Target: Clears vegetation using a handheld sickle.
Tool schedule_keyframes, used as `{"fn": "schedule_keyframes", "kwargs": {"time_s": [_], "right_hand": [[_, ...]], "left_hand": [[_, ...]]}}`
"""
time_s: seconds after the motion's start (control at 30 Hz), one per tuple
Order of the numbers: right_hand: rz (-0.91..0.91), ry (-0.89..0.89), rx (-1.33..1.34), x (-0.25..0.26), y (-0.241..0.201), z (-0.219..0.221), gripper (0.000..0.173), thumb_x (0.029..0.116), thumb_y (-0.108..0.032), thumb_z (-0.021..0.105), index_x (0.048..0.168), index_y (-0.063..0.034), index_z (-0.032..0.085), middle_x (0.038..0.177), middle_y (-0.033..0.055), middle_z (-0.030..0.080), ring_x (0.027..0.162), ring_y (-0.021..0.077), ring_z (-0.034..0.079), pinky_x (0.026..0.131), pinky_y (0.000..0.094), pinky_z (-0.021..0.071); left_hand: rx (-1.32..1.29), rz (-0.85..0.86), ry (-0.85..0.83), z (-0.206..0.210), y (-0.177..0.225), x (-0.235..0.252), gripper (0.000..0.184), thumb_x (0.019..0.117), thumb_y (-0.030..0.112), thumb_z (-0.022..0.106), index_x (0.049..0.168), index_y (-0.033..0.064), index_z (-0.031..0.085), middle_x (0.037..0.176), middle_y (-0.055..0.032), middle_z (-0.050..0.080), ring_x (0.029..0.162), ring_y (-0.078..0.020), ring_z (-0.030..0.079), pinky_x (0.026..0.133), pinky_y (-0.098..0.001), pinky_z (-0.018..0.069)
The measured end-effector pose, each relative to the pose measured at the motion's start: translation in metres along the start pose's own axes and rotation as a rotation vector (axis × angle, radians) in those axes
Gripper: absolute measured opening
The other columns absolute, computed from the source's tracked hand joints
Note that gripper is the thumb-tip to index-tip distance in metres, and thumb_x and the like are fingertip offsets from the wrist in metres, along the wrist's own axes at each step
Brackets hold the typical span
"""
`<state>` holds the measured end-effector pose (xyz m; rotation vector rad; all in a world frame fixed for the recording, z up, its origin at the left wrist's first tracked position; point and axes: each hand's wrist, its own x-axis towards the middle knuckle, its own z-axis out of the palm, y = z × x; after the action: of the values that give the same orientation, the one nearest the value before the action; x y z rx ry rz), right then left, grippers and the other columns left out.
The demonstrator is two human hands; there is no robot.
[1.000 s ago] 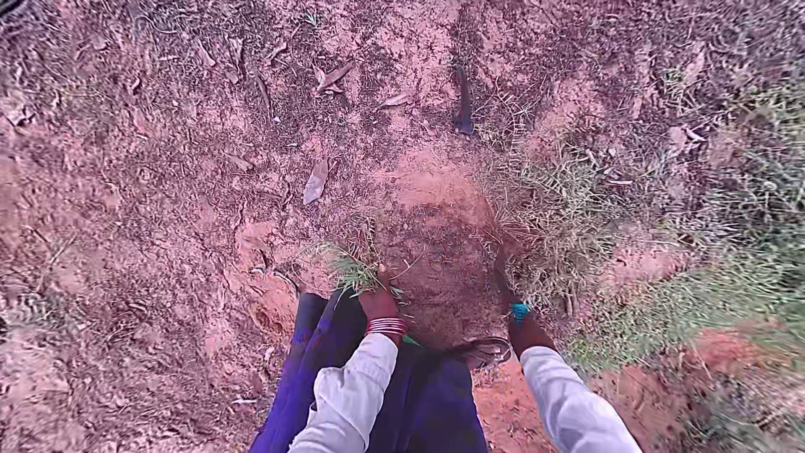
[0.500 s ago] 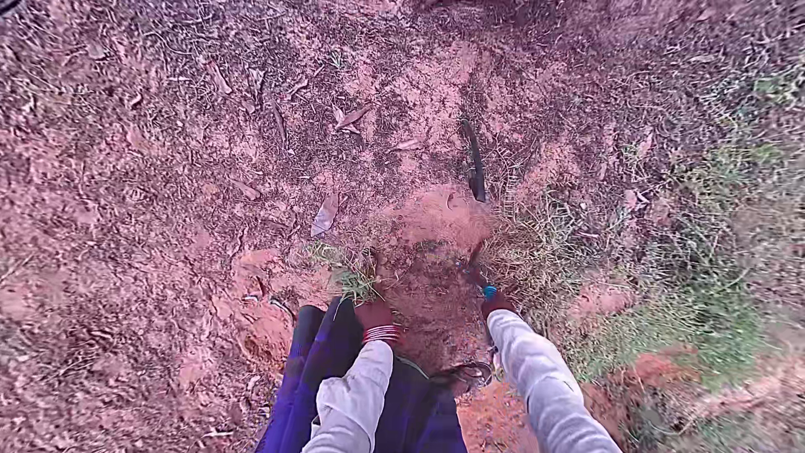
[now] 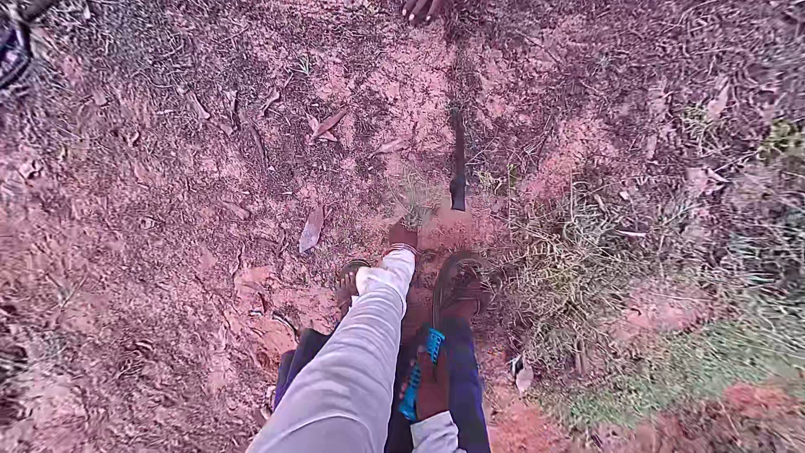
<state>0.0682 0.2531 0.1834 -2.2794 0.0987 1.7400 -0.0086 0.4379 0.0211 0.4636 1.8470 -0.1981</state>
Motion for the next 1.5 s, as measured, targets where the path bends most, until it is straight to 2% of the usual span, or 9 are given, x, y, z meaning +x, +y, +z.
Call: {"fn": "schedule_keyframes", "kwargs": {"time_s": [0.17, 0.27, 0.4, 0.6, 0.7, 0.97, 1.17, 1.33, 1.5], "right_hand": [[-0.073, -0.006, 0.176, 0.014, 0.022, -0.015, 0.049, 0.099, -0.01, 0.044, 0.141, 0.0121, 0.03, 0.077, -0.0015, 0.054, 0.046, -0.001, 0.055, 0.045, 0.0163, 0.0522], [-0.031, 0.031, 0.183, 0.021, 0.023, -0.037, 0.054, 0.0989, -0.013, 0.044, 0.144, 0.0122, 0.027, 0.075, -0.0012, 0.054, 0.044, 0.0016, 0.054, 0.042, 0.0194, 0.0523], [-0.003, 0.084, 0.261, 0.037, 0.003, -0.049, 0.054, 0.0999, -0.013, 0.04, 0.146, 0.0099, 0.024, 0.077, -0.001, 0.053, 0.044, 0.0028, 0.054, 0.041, 0.0202, 0.052], [0.039, 0.036, 0.372, 0.04, -0.042, -0.058, 0.046, 0.1031, -0.012, 0.037, 0.143, 0.0076, 0.028, 0.076, 0.0003, 0.053, 0.042, 0.0041, 0.054, 0.04, 0.0208, 0.0525], [0.038, -0.005, 0.393, 0.038, -0.059, -0.063, 0.045, 0.1038, -0.013, 0.036, 0.142, 0.0082, 0.029, 0.076, 0.0009, 0.054, 0.042, 0.0046, 0.054, 0.04, 0.0209, 0.0529], [-0.027, -0.074, 0.402, 0.037, -0.066, -0.078, 0.033, 0.1019, -0.011, 0.036, 0.13, 0.005, 0.036, 0.07, -0.0026, 0.055, 0.042, 0.0037, 0.055, 0.041, 0.0201, 0.0529], [-0.064, 0.04, 0.397, 0.045, -0.042, -0.071, 0.037, 0.1011, -0.014, 0.039, 0.132, 0.005, 0.037, 0.07, -0.0014, 0.056, 0.041, 0.0063, 0.056, 0.039, 0.0233, 0.054], [0.167, -0.082, 0.256, 0.059, -0.04, -0.08, 0.044, 0.0924, 0.007, 0.051, 0.134, 0.0089, 0.038, 0.094, 0.0109, 0.057, 0.071, 0.0126, 0.062, 0.065, 0.0268, 0.0556], [0.304, -0.195, 0.255, 0.052, -0.048, -0.082, 0.03, 0.0832, 0.017, 0.048, 0.111, 0.0065, 0.049, 0.084, 0.0081, 0.059, 0.056, 0.0085, 0.059, 0.052, 0.0206, 0.0534]], "left_hand": [[0.356, 0.277, 0.014, 0.048, 0.028, 0.096, 0.06, 0.096, 0.009, 0.068, 0.152, 0.0024, 0.047, 0.15, -0.0301, 0.051, 0.139, -0.0467, 0.05, 0.114, -0.0608, 0.0421], [0.611, 0.388, -0.004, 0.078, 0.015, 0.12, 0.056, 0.099, 0.01, 0.063, 0.153, 0.0035, 0.048, 0.159, -0.0258, 0.041, 0.149, -0.0434, 0.038, 0.122, -0.0562, 0.0325], [0.568, 0.603, 0.175, 0.093, -0.001, 0.108, 0.041, 0.095, -0.002, 0.06, 0.136, -0.0024, 0.063, 0.141, -0.0273, 0.06, 0.139, -0.0456, 0.05, 0.12, -0.0559, 0.0326], [0.509, 0.259, 0.127, 0.083, 0.028, 0.091, 0.065, 0.0986, 0.005, 0.063, 0.157, -0.0021, 0.036, 0.156, -0.0295, 0.044, 0.146, -0.0443, 0.043, 0.121, -0.0559, 0.0349], [0.527, 0.461, 0.09, 0.087, 0.032, 0.092, 0.071, 0.0868, -0.01, 0.069, 0.152, -0.0075, 0.041, 0.157, -0.0329, 0.039, 0.146, -0.0487, 0.04, 0.121, -0.0578, 0.0333], [0.449, 0.277, 0.074, 0.092, 0.04, 0.087, 0.054, 0.0967, 0.008, 0.068, 0.148, 0.0003, 0.053, 0.146, -0.028, 0.056, 0.139, -0.0442, 0.051, 0.118, -0.0588, 0.0379], [0.43, 0.664, -0.245, 0.142, 0.049, 0.032, 0.053, 0.0888, -0.008, 0.07, 0.141, -0.0032, 0.059, 0.14, -0.0294, 0.06, 0.131, -0.0453, 0.058, 0.113, -0.0581, 0.0435], [0.386, 0.464, 0.138, 0.129, 0.043, 0.054, 0.061, 0.0816, -0.004, 0.075, 0.139, -0.0083, 0.056, 0.147, -0.0308, 0.051, 0.139, -0.0485, 0.047, 0.114, -0.0603, 0.0399], [0.602, 0.381, 0.113, 0.097, 0.024, 0.092, 0.06, 0.0902, -0.008, 0.065, 0.148, 0.0001, 0.051, 0.158, -0.0244, 0.045, 0.143, -0.0477, 0.046, 0.115, -0.0621, 0.039]]}}
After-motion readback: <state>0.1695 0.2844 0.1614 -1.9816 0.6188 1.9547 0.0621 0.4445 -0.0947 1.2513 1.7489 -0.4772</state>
